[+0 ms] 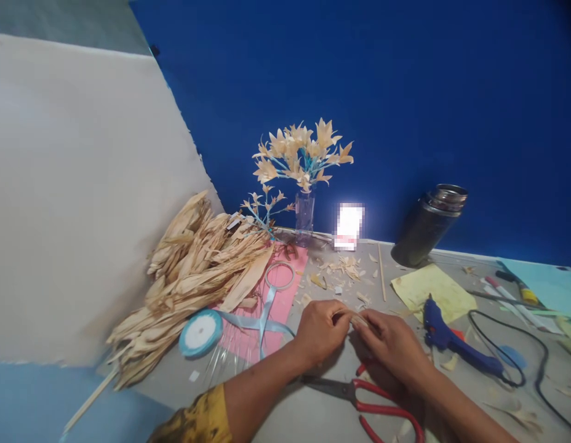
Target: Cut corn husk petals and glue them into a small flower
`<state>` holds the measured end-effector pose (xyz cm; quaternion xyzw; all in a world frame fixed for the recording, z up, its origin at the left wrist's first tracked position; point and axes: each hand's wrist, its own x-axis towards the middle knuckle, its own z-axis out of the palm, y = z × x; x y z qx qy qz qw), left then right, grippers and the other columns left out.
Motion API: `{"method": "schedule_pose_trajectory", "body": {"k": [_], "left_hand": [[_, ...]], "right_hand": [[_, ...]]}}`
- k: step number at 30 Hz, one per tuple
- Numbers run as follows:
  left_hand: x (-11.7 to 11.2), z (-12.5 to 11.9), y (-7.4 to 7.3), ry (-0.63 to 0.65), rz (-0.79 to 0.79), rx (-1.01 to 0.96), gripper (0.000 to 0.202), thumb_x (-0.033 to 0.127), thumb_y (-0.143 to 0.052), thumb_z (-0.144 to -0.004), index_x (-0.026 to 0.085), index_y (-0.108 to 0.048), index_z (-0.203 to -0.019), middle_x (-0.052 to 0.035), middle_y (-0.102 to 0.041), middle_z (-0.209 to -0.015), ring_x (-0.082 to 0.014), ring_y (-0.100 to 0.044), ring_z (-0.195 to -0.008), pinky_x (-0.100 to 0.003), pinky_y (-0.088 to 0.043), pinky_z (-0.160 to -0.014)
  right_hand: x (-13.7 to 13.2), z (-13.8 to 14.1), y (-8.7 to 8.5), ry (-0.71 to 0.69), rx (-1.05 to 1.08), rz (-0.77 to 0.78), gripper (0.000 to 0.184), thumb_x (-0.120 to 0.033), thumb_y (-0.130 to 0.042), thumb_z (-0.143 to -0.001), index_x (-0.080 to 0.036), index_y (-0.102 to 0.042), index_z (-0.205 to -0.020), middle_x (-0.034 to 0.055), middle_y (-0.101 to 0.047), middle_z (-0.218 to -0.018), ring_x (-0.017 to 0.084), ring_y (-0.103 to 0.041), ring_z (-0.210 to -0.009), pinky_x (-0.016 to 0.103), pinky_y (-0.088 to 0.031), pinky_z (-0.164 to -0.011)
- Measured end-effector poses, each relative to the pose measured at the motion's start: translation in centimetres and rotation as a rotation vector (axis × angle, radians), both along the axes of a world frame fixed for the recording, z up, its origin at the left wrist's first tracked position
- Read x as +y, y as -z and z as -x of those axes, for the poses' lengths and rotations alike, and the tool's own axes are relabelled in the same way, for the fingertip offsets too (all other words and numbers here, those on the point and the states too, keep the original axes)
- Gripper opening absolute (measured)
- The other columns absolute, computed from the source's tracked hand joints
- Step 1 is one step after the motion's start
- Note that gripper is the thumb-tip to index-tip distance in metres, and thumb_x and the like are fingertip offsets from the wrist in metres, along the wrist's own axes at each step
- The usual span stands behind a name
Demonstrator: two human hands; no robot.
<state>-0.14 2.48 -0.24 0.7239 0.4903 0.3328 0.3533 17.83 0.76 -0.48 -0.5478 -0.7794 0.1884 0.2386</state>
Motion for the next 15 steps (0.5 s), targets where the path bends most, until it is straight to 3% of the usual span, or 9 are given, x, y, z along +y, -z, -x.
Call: {"method": "schedule_pose_trajectory", "body": {"k": [6, 9, 12, 15], "left_hand": [[-0.2, 0.0, 0.8, -0.069, -0.12, 0.41, 0.017, 0.02, -0.055, -0.08, 0.018, -0.071, -0.073, -0.0053, -0.073, -0.073, -0.0182, -0.062, -0.066, -0.03, -0.033, -0.06], [0.0, -0.1, 0.9, -0.124, -0.173, 0.51, 0.019, 0.021, -0.053, -0.084, 0.02, -0.069, -0.073, -0.0053, -0.073, -0.074, -0.0185, -0.062, -0.067, -0.031, -0.031, -0.06], [0.7, 0.3, 0.0, -0.208, -0.158, 0.555, 0.021, 0.022, -0.051, -0.087, 0.021, -0.068, -0.074, -0.0045, -0.074, -0.078, -0.0185, -0.064, -0.072, -0.031, -0.033, -0.063], [2.0, 2.0, -2.0, -0.366, -0.037, 0.646, 0.024, 0.023, -0.046, -0.091, 0.022, -0.07, -0.088, -0.006, -0.075, -0.088, -0.0202, -0.067, -0.08, -0.03, -0.036, -0.067]], "right_hand": [[0.0, -0.1, 0.5, 0.036, -0.137, -0.035, 0.032, -0.031, -0.047, -0.096, -0.022, -0.057, -0.066, 0.0022, -0.068, -0.062, 0.019, -0.061, -0.059, 0.027, -0.031, -0.056], [0.2, -0.1, 0.3, 0.071, -0.123, 0.054, 0.028, -0.03, -0.052, -0.091, -0.022, -0.056, -0.065, 0.0034, -0.067, -0.063, 0.019, -0.059, -0.06, 0.027, -0.028, -0.057], [0.6, -0.3, -0.1, 0.115, -0.062, 0.158, 0.025, -0.029, -0.053, -0.087, -0.022, -0.054, -0.063, 0.002, -0.064, -0.06, 0.019, -0.056, -0.058, 0.027, -0.027, -0.056], [1.0, -1.0, -0.4, 0.15, -0.008, 0.18, 0.028, -0.033, -0.05, -0.089, -0.023, -0.052, -0.063, 0.0006, -0.062, -0.057, 0.018, -0.055, -0.056, 0.027, -0.028, -0.054]]}}
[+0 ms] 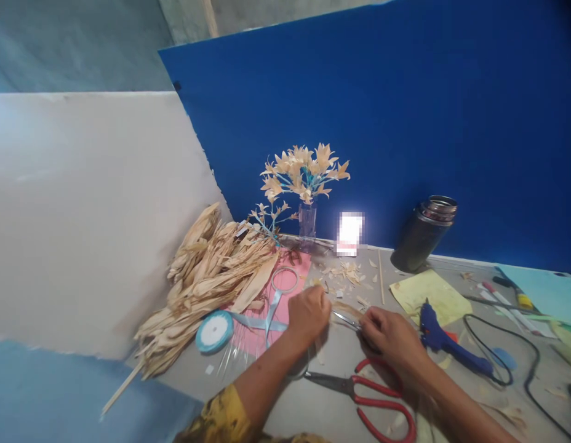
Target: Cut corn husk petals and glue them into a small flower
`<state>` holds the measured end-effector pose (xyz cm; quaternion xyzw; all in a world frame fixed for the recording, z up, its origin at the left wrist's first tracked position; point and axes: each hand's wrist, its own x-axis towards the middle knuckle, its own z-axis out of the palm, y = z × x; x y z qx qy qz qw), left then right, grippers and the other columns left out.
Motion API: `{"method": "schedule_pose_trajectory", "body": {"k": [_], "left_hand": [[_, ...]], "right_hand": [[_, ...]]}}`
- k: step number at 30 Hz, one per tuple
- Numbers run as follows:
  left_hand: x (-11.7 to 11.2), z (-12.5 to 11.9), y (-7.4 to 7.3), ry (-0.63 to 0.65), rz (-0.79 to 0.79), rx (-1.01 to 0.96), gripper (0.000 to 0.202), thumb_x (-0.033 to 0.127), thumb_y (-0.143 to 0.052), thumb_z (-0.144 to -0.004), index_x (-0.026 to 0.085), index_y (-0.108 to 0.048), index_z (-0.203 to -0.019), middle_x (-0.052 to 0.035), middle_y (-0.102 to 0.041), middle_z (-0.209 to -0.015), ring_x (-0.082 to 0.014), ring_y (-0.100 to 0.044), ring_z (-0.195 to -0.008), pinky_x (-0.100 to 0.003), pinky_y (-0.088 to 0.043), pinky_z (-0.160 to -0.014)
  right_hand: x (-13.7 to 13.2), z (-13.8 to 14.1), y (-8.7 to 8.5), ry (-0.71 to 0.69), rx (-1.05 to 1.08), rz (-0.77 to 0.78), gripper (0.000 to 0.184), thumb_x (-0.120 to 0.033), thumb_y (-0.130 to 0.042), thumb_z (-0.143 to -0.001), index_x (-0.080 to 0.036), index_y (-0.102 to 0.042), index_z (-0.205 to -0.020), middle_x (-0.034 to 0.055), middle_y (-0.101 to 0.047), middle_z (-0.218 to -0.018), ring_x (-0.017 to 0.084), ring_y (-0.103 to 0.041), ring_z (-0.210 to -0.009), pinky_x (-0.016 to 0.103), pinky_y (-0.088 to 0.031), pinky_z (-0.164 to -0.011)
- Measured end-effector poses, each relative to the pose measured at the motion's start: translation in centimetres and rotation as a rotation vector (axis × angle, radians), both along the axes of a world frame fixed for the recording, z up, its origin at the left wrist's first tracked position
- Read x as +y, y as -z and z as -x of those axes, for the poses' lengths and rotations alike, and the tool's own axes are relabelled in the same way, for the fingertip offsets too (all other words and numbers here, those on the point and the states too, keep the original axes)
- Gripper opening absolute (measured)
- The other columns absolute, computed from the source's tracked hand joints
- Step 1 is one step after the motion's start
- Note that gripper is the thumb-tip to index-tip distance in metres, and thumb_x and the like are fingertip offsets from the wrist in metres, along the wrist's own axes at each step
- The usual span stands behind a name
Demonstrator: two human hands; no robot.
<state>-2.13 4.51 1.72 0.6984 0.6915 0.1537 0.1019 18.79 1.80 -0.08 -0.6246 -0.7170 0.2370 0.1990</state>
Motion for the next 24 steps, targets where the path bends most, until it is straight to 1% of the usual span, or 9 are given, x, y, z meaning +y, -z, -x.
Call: {"method": "schedule_pose_trajectory", "body": {"k": [2, 5, 8, 10, 13, 17, 20, 22, 24], "left_hand": [[1.0, 1.6, -1.3, -0.077, 0.027, 0.022, 0.032, 0.021, -0.038, -0.095, 0.019, -0.07, -0.098, -0.0103, -0.075, -0.095, -0.0221, -0.068, -0.086, -0.031, -0.039, -0.07], [1.9, 3.5, -2.2, -0.05, 0.093, 0.041, 0.033, 0.027, -0.039, -0.096, 0.019, -0.071, -0.097, -0.0117, -0.076, -0.099, -0.0237, -0.069, -0.094, -0.031, -0.043, -0.076], [1.6, 3.6, -1.5, -0.009, 0.19, 0.068, 0.039, 0.047, -0.049, -0.092, 0.016, -0.074, -0.089, -0.0174, -0.076, -0.095, -0.031, -0.07, -0.093, -0.036, -0.046, -0.076], [1.0, 3.1, -0.7, 0.01, 0.248, 0.07, 0.043, 0.056, -0.062, -0.081, 0.015, -0.074, -0.083, -0.0205, -0.075, -0.092, -0.0356, -0.07, -0.091, -0.039, -0.047, -0.075], [0.2, 2.6, 0.4, 0.03, 0.292, 0.025, 0.03, 0.045, -0.072, -0.071, 0.015, -0.071, -0.076, -0.0195, -0.075, -0.088, -0.0366, -0.07, -0.09, -0.039, -0.046, -0.075], [-0.3, 3.2, 1.1, 0.046, 0.293, -0.132, 0.007, 0.026, -0.067, -0.071, 0.019, -0.064, -0.071, -0.0099, -0.072, -0.079, -0.0284, -0.068, -0.084, -0.034, -0.043, -0.073], [-0.5, 3.8, 1.4, 0.081, 0.288, -0.316, 0.008, 0.021, -0.064, -0.072, 0.02, -0.058, -0.067, -0.0039, -0.067, -0.074, -0.0215, -0.063, -0.076, -0.03, -0.041, -0.07], [-0.6, 3.8, 1.5, 0.111, 0.293, -0.459, 0.008, 0.02, -0.06, -0.075, 0.02, -0.054, -0.068, -0.0021, -0.064, -0.073, -0.0179, -0.06, -0.073, -0.028, -0.041, -0.068], [-0.8, 3.6, 1.4, 0.142, 0.312, -0.596, 0.009, 0.023, -0.058, -0.078, 0.019, -0.052, -0.071, -0.0009, -0.062, -0.071, -0.0153, -0.058, -0.067, -0.026, -0.042, -0.065]], "right_hand": [[0.4, -0.7, -0.1, 0.041, 0.061, -0.002, 0.032, -0.038, -0.047, -0.091, -0.023, -0.05, -0.063, 0.0004, -0.061, -0.057, 0.018, -0.055, -0.056, 0.027, -0.03, -0.054], [1.0, -1.5, -0.2, 0.062, 0.159, -0.01, 0.04, -0.047, -0.041, -0.094, -0.023, -0.051, -0.063, 0.0005, -0.06, -0.058, 0.018, -0.057, -0.057, 0.028, -0.035, -0.055], [1.4, -1.8, -0.2, 0.037, 0.21, -0.005, 0.047, -0.053, -0.039, -0.094, -0.023, -0.052, -0.061, 0.0004, -0.061, -0.056, 0.019, -0.057, -0.056, 0.029, -0.038, -0.057], [1.4, -1.7, -0.1, 0.024, 0.225, 0.0, 0.047, -0.054, -0.04, -0.093, -0.023, -0.052, -0.06, 0.0003, -0.061, -0.056, 0.018, -0.056, -0.055, 0.029, -0.038, -0.056], [1.4, -1.6, 0.3, 0.003, 0.217, 0.005, 0.044, -0.052, -0.043, -0.093, -0.023, -0.051, -0.061, 0.0005, -0.062, -0.057, 0.018, -0.057, -0.055, 0.029, -0.037, -0.056], [1.6, -1.3, 0.5, -0.03, 0.191, 0.029, 0.041, -0.048, -0.045, -0.093, -0.023, -0.053, -0.061, 0.0012, -0.066, -0.06, 0.018, -0.059, -0.056, 0.029, -0.037, -0.055], [2.4, -0.7, 0.1, -0.041, 0.166, 0.033, 0.04, -0.044, -0.047, -0.091, -0.023, -0.054, -0.058, 0.0014, -0.066, -0.057, 0.018, -0.059, -0.054, 0.029, -0.036, -0.055], [3.1, -0.1, -0.4, -0.044, 0.157, 0.015, 0.038, -0.041, -0.048, -0.091, -0.022, -0.058, -0.06, 0.0022, -0.067, -0.057, 0.019, -0.059, -0.055, 0.03, -0.038, -0.057], [3.8, 0.7, -0.8, -0.039, 0.162, -0.03, 0.028, -0.038, -0.051, -0.089, -0.021, -0.069, -0.078, 0.0065, -0.075, -0.077, 0.023, -0.066, -0.072, 0.032, -0.044, -0.067]]}}
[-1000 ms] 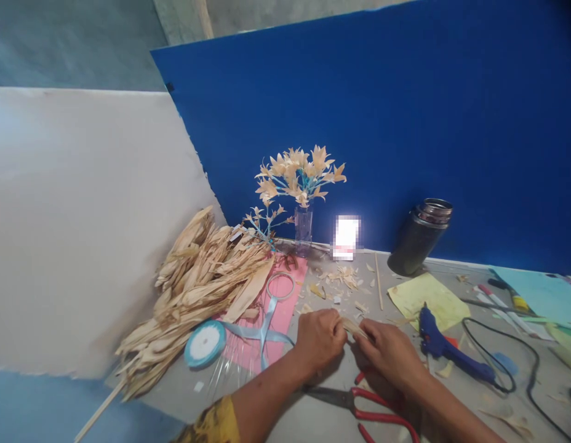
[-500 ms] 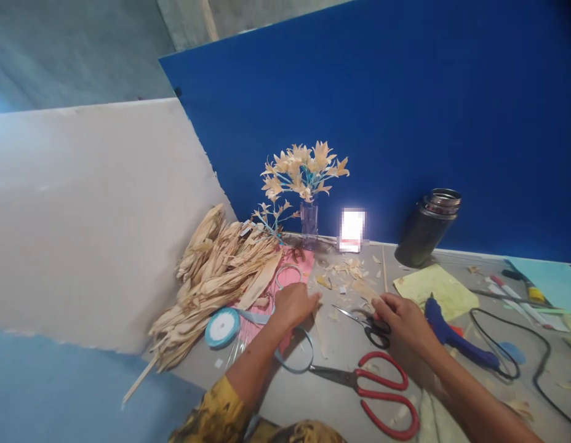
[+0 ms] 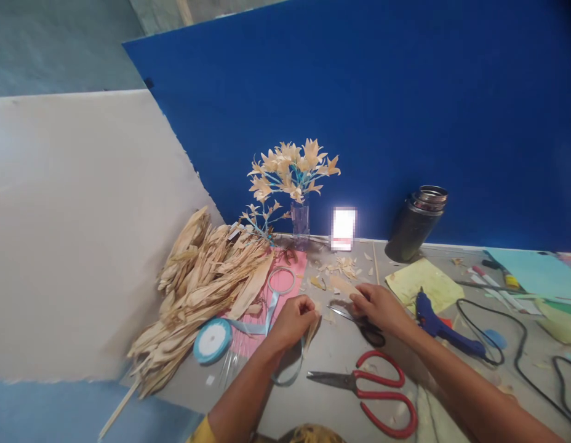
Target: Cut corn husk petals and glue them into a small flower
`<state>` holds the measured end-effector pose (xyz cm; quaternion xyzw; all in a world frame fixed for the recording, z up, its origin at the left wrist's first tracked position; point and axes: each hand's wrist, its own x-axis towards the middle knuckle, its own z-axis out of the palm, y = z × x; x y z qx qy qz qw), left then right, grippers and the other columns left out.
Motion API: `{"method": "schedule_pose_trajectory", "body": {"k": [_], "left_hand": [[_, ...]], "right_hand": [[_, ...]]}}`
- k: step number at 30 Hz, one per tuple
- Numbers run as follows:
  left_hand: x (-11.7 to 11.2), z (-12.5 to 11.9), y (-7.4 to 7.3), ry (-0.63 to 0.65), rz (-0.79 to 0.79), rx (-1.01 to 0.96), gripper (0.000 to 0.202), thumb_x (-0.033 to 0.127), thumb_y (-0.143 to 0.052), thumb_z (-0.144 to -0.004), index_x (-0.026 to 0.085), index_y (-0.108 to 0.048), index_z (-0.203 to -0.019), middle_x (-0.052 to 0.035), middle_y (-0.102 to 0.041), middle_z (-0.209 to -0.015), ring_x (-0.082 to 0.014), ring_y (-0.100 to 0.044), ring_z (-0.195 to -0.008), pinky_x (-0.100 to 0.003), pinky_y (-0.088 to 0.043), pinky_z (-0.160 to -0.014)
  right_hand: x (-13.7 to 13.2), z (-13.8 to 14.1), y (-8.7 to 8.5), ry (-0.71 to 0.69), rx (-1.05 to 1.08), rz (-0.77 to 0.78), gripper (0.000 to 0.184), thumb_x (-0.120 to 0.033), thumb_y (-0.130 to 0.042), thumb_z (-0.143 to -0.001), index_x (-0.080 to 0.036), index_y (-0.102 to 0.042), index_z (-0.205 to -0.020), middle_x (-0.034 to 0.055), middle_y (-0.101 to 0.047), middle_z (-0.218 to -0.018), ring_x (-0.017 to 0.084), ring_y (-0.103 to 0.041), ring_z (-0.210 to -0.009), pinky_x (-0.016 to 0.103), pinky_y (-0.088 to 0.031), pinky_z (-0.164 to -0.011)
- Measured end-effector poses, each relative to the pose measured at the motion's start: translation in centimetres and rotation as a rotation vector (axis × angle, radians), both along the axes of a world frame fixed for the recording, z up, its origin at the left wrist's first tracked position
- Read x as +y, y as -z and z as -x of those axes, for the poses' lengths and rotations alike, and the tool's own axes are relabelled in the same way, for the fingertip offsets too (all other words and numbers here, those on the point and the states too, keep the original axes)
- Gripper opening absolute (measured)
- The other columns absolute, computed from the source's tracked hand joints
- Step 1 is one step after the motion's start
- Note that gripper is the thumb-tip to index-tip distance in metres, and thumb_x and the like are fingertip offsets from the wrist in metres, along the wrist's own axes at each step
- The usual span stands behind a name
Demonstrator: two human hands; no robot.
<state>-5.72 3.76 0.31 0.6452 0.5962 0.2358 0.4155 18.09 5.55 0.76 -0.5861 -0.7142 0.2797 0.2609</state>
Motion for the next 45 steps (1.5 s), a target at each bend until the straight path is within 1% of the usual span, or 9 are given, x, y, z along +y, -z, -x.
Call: {"method": "schedule_pose_trajectory", "body": {"k": [4, 7, 11, 16, 25, 33, 37, 41, 45], "left_hand": [[-0.5, -0.9, -0.5, -0.031, 0.11, -0.431, 0.02, 0.034, -0.066, -0.076, 0.019, -0.053, -0.072, 0.0032, -0.053, -0.06, -0.0116, -0.047, -0.055, -0.024, -0.035, -0.055], [-1.1, -1.8, -1.0, -0.029, 0.105, -0.514, 0.02, 0.032, -0.071, -0.072, 0.017, -0.057, -0.068, 0.0046, -0.049, -0.059, -0.01, -0.041, -0.055, -0.024, -0.03, -0.055], [-1.8, -3.0, -1.3, 0.059, 0.114, -0.548, 0.018, 0.028, -0.073, -0.069, 0.016, -0.059, -0.068, 0.003, -0.054, -0.064, -0.0101, -0.043, -0.06, -0.023, -0.033, -0.057], [-1.8, -4.2, -0.7, 0.052, 0.209, -0.643, 0.024, 0.034, -0.076, -0.068, 0.016, -0.06, -0.069, 0.0008, -0.059, -0.064, -0.0112, -0.05, -0.059, -0.025, -0.038, -0.059], [-1.6, -3.2, -0.9, 0.25, 0.277, -0.7, 0.03, 0.036, -0.086, -0.062, 0.015, -0.065, -0.063, 0.0003, -0.061, -0.061, -0.0116, -0.053, -0.058, -0.024, -0.039, -0.058], [-0.8, -2.1, -1.0, 0.313, 0.328, -0.876, 0.041, 0.045, -0.091, -0.057, 0.014, -0.064, -0.063, -0.0019, -0.064, -0.06, -0.0128, -0.058, -0.053, -0.025, -0.042, -0.056], [-1.1, -2.2, -0.1, 0.198, 0.3, -0.796, 0.042, 0.047, -0.089, -0.061, 0.014, -0.062, -0.063, -0.0005, -0.061, -0.056, -0.0099, -0.052, -0.049, -0.023, -0.037, -0.052], [-1.5, -2.6, 0.4, 0.19, 0.268, -0.722, 0.038, 0.043, -0.088, -0.061, 0.014, -0.064, -0.063, 0.0012, -0.059, -0.058, -0.0092, -0.05, -0.053, -0.022, -0.035, -0.054], [-1.5, -2.6, 0.3, 0.311, 0.308, -0.76, 0.037, 0.043, -0.089, -0.062, 0.013, -0.066, -0.066, -0.0007, -0.063, -0.064, -0.0111, -0.054, -0.058, -0.024, -0.04, -0.06]], "right_hand": [[-0.1, 1.9, -0.8, 0.018, 0.094, -0.079, 0.042, -0.044, -0.062, -0.082, -0.019, -0.066, -0.116, 0.0151, -0.069, -0.124, 0.032, -0.059, -0.116, 0.041, -0.045, -0.091], [-1.5, 3.1, -1.3, -0.062, 0.438, 0.169, 0.033, -0.047, -0.069, -0.078, -0.02, -0.068, -0.097, 0.0068, -0.072, -0.087, 0.024, -0.065, -0.08, 0.034, -0.049, -0.07], [-2.9, 3.2, -1.5, -0.028, 0.668, 0.345, 0.025, -0.042, -0.075, -0.072, -0.019, -0.065, -0.074, -0.0044, -0.056, -0.059, 0.013, -0.05, -0.055, 0.026, -0.038, -0.055], [-3.3, 2.0, -1.1, 0.106, 0.812, 0.332, 0.034, -0.048, -0.079, -0.071, -0.02, -0.063, -0.079, -0.0073, -0.051, -0.057, 0.01, -0.04, -0.052, 0.023, -0.029, -0.05], [-4.1, 1.8, 0.0, -0.174, 1.073, 0.653, 0.036, -0.035, -0.095, -0.058, -0.016, -0.066, -0.069, -0.0025, -0.061, -0.057, 0.01, -0.049, -0.052, 0.022, -0.028, -0.051], [-3.6, 1.2, -0.7, -0.095, 1.405, 0.598, 0.039, -0.046, -0.087, -0.067, -0.022, -0.058, -0.074, -0.0041, -0.05, -0.066, 0.012, -0.048, -0.06, 0.023, -0.038, -0.056], [-3.6, 1.7, -0.9, -0.115, 1.212, 0.575, 0.039, -0.052, -0.079, -0.075, -0.022, -0.066, -0.094, 0.0029, -0.064, -0.089, 0.016, -0.056, -0.073, 0.026, -0.045, -0.064], [-4.1, 2.5, -0.4, -0.118, 0.932, 0.437, 0.03, -0.033, -0.089, -0.068, -0.019, -0.069, -0.084, -0.0019, -0.063, -0.074, 0.013, -0.052, -0.068, 0.022, -0.04, -0.061], [-4.0, 2.0, 0.0, -0.189, 1.104, 0.681, 0.035, -0.033, -0.094, -0.059, -0.015, -0.069, -0.075, -0.0028, -0.06, -0.062, 0.009, -0.047, -0.054, 0.02, -0.031, -0.051]]}}
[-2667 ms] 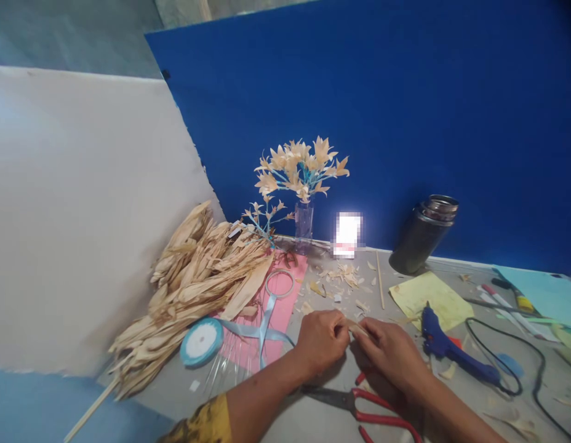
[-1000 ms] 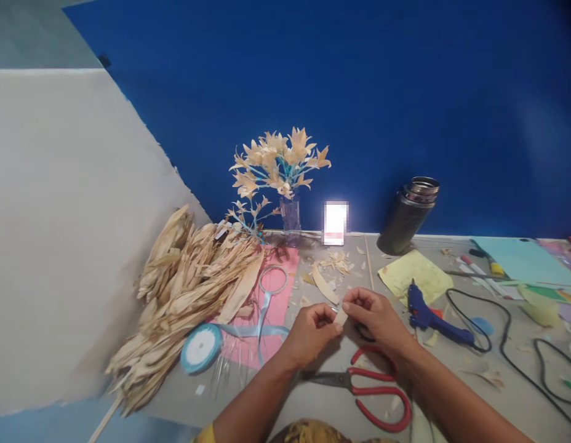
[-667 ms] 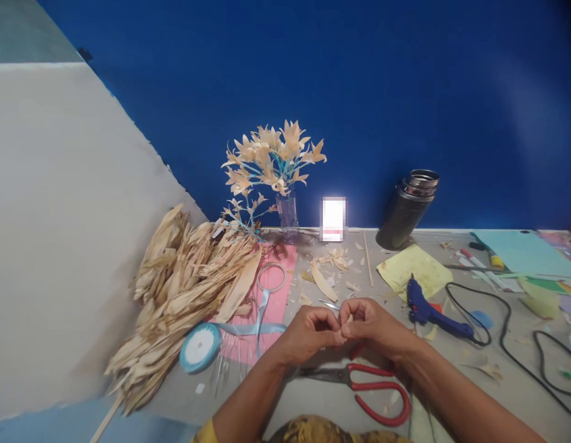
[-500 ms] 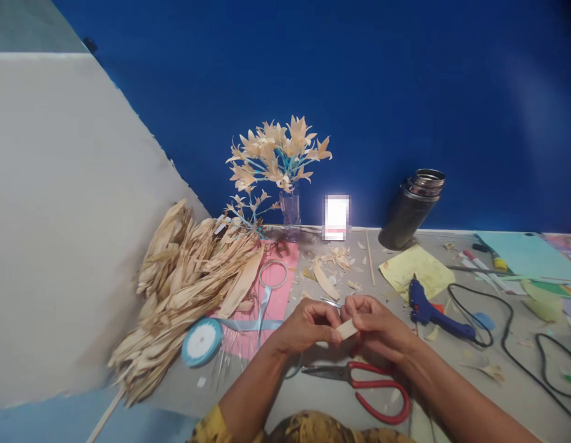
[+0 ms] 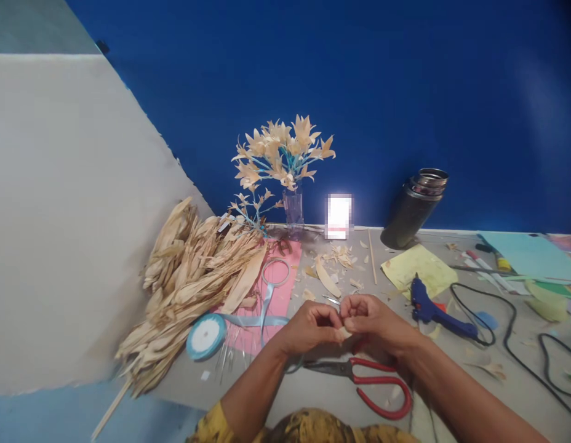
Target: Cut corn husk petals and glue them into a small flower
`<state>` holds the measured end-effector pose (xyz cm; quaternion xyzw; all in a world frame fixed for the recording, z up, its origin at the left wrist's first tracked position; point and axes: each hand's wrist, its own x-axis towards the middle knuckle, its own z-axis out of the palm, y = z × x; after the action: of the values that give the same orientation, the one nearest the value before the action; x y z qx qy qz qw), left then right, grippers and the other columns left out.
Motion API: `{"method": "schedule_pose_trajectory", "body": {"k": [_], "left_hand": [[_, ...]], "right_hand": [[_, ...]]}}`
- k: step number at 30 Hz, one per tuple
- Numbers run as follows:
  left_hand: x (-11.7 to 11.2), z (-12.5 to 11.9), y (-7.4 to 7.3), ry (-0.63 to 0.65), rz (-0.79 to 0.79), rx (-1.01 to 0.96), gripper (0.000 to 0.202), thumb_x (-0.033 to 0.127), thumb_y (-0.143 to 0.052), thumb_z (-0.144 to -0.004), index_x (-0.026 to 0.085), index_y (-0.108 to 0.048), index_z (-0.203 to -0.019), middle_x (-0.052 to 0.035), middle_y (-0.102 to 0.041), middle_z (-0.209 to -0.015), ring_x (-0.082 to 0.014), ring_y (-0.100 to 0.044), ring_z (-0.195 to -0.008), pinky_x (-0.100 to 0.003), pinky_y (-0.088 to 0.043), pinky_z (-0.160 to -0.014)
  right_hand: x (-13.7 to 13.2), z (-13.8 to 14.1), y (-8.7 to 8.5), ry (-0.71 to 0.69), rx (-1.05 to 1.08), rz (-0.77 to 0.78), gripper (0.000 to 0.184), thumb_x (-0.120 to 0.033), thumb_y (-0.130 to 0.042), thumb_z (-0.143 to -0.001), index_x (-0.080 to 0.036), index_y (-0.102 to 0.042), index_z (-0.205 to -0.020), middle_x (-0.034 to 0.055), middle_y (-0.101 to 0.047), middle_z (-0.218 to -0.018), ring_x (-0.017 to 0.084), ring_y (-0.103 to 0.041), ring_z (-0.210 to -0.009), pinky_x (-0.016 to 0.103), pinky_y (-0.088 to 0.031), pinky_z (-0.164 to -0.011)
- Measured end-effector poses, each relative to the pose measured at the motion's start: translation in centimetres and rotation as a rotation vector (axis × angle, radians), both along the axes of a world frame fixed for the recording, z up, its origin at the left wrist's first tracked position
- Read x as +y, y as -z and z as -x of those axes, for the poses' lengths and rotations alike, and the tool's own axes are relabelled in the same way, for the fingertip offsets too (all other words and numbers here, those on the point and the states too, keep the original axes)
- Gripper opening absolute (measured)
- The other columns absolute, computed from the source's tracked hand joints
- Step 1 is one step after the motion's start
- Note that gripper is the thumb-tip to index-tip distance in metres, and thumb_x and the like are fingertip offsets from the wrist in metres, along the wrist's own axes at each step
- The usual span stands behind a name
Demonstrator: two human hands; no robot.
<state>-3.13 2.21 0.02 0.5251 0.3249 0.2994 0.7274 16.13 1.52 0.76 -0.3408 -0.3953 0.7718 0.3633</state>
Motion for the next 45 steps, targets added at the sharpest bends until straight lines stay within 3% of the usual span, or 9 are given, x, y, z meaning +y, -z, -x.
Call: {"method": "schedule_pose_trajectory", "body": {"k": [4, 9, 15, 22, 26, 31, 37, 40, 45], "left_hand": [[0.1, 0.2, -0.1, 0.061, 0.04, -0.091, 0.042, 0.046, -0.091, -0.059, 0.014, -0.065, -0.066, -0.0021, -0.064, -0.064, -0.0127, -0.058, -0.056, -0.026, -0.042, -0.059], [0.2, 0.3, 0.3, -0.055, 0.023, -0.077, 0.043, 0.047, -0.089, -0.062, 0.015, -0.06, -0.064, -0.0004, -0.062, -0.059, -0.01, -0.054, -0.052, -0.023, -0.038, -0.054], [0.4, -0.1, 0.8, -0.066, 0.016, -0.028, 0.044, 0.049, -0.089, -0.061, 0.015, -0.062, -0.066, -0.0001, -0.062, -0.058, -0.0107, -0.054, -0.053, -0.023, -0.04, -0.055], [0.6, 0.2, 1.8, -0.056, 0.076, -0.132, 0.048, 0.049, -0.091, -0.058, 0.015, -0.057, -0.064, -0.0005, -0.063, -0.059, -0.0105, -0.056, -0.05, -0.023, -0.04, -0.052], [0.7, 0.4, 2.1, -0.118, 0.084, -0.115, 0.047, 0.048, -0.09, -0.062, 0.015, -0.057, -0.065, -0.001, -0.063, -0.062, -0.01, -0.055, -0.051, -0.023, -0.042, -0.053], [0.3, -0.3, 1.5, -0.162, 0.073, -0.065, 0.044, 0.046, -0.089, -0.064, 0.015, -0.058, -0.065, -0.0004, -0.062, -0.058, -0.0104, -0.055, -0.051, -0.024, -0.044, -0.054], [-0.1, -1.3, 1.3, -0.14, 0.139, -0.247, 0.05, 0.049, -0.091, -0.059, 0.016, -0.053, -0.065, 0.0017, -0.061, -0.058, -0.0087, -0.054, -0.047, -0.021, -0.039, -0.049], [-0.3, -1.4, 1.4, -0.16, 0.107, -0.21, 0.047, 0.047, -0.089, -0.063, 0.016, -0.055, -0.066, 0.0009, -0.062, -0.059, -0.0088, -0.053, -0.048, -0.022, -0.039, -0.05], [-0.7, -1.5, 0.8, -0.189, 0.015, -0.045, 0.045, 0.049, -0.087, -0.066, 0.015, -0.057, -0.067, 0.0022, -0.059, -0.057, -0.008, -0.05, -0.048, -0.022, -0.035, -0.05]], "right_hand": [[0.2, -1.0, -0.4, -0.03, 0.127, 0.051, 0.042, -0.043, -0.094, -0.058, -0.017, -0.066, -0.076, -0.0046, -0.054, -0.059, 0.009, -0.046, -0.049, 0.022, -0.033, -0.05], [0.2, -0.6, -0.6, 0.09, 0.155, 0.016, 0.048, -0.051, -0.089, -0.067, -0.019, -0.068, -0.097, -0.0037, -0.058, -0.071, 0.009, -0.048, -0.056, 0.022, -0.04, -0.056], [-0.2, 0.9, 0.4, 0.093, 0.039, -0.032, 0.047, -0.037, -0.095, -0.061, -0.017, -0.067, -0.092, -0.0007, -0.068, -0.072, 0.012, -0.06, -0.061, 0.022, -0.043, -0.058], [0.3, -0.4, -0.2, 0.035, 0.269, 0.121, 0.054, -0.046, -0.095, -0.06, -0.019, -0.067, -0.098, -0.0064, -0.057, -0.065, 0.007, -0.049, -0.052, 0.022, -0.043, -0.056], [-0.1, 0.9, 0.6, 0.117, 0.096, 0.006, 0.056, -0.048, -0.09, -0.067, -0.02, -0.065, -0.108, -0.0008, -0.067, -0.076, 0.012, -0.059, -0.061, 0.023, -0.044, -0.056], [-0.3, 1.9, 1.0, 0.154, 0.083, 0.014, 0.043, -0.034, -0.093, -0.063, -0.018, -0.066, -0.092, -0.0002, -0.07, -0.069, 0.015, -0.064, -0.061, 0.025, -0.048, -0.061], [0.2, -0.1, 0.2, 0.129, 0.255, 0.077, 0.05, -0.042, -0.094, -0.063, -0.018, -0.069, -0.1, -0.004, -0.062, -0.066, 0.008, -0.052, -0.054, 0.021, -0.043, -0.056], [0.2, -0.4, 0.2, 0.168, 0.166, -0.055, 0.05, -0.049, -0.086, -0.073, -0.019, -0.068, -0.109, -0.0024, -0.063, -0.075, 0.008, -0.051, -0.059, 0.021, -0.041, -0.055], [0.0, -0.1, 0.1, 0.213, -0.015, -0.106, 0.041, -0.043, -0.091, -0.068, -0.017, -0.07, -0.092, -0.0049, -0.055, -0.063, 0.008, -0.046, -0.055, 0.019, -0.033, -0.049]]}}
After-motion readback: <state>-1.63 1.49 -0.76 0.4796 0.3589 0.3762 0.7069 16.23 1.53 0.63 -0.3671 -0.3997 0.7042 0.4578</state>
